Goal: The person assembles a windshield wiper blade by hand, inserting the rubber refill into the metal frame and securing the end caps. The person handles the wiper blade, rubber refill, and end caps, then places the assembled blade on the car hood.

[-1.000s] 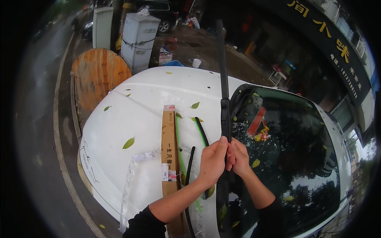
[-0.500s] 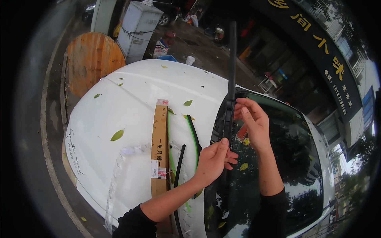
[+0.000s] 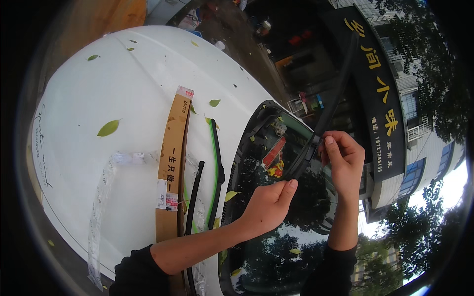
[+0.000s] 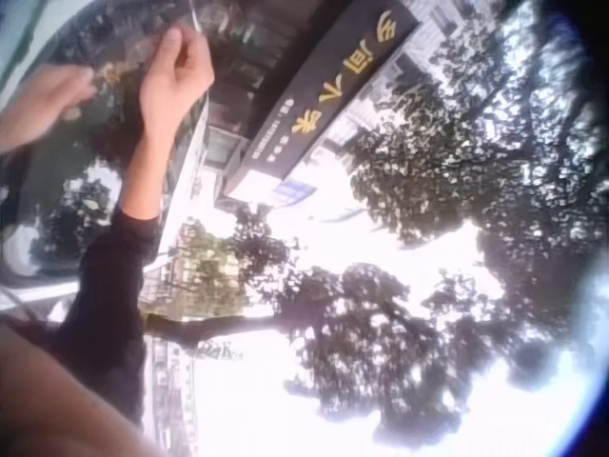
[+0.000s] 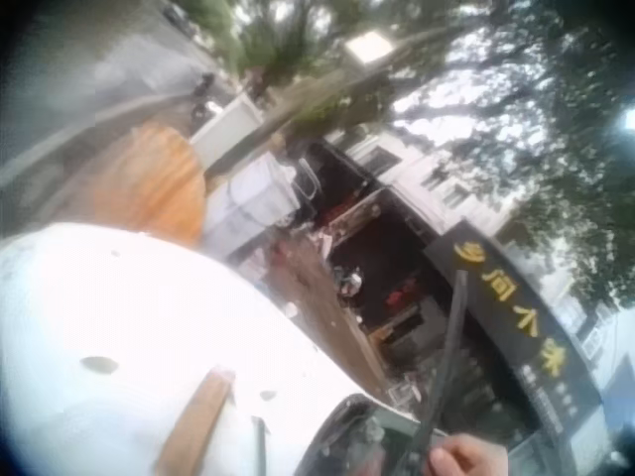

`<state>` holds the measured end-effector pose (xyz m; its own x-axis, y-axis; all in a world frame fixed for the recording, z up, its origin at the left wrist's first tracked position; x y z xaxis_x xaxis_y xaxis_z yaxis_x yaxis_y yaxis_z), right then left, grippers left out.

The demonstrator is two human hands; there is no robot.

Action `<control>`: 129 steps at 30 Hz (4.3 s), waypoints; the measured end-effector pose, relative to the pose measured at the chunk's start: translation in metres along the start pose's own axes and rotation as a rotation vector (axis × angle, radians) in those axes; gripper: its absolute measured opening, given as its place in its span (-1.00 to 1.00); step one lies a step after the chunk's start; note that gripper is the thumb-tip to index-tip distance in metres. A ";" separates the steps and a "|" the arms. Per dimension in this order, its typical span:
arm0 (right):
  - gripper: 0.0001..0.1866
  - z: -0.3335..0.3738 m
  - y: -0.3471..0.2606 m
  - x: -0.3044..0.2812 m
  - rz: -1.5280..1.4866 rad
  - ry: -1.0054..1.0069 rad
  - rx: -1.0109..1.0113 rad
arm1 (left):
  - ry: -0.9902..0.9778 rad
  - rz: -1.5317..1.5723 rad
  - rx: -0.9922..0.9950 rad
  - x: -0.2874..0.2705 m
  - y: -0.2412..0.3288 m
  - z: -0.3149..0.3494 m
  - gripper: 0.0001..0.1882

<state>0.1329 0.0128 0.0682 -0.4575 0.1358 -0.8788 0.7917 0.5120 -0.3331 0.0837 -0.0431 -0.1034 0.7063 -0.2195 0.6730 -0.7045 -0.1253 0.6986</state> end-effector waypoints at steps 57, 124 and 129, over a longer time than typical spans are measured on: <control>-0.79 0.097 0.104 0.064 -0.973 -0.307 -0.048 | 0.162 -0.039 0.157 0.022 -0.008 0.014 -0.76; -0.62 0.016 0.098 0.044 -1.058 -0.225 -0.199 | 0.242 -1.033 0.566 0.011 0.075 -0.063 -0.67; -0.73 -0.021 0.079 0.029 -0.916 -0.376 -0.152 | 0.232 -1.098 0.468 0.012 0.081 -0.064 -0.66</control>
<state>0.1736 0.0745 0.0234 -0.6863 -0.6292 -0.3648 0.1257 0.3914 -0.9116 0.0400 0.0056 -0.0231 0.9045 0.3950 -0.1606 0.3532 -0.4832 0.8011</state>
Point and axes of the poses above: each hand's wrist, its own z-axis away from the middle knuckle, its own x-axis out of the palm, y = z × x, the point moved 1 cm from there along -z, towards the middle knuckle, and after that the axes turned 6 degrees about z, right-handed, at the moved point
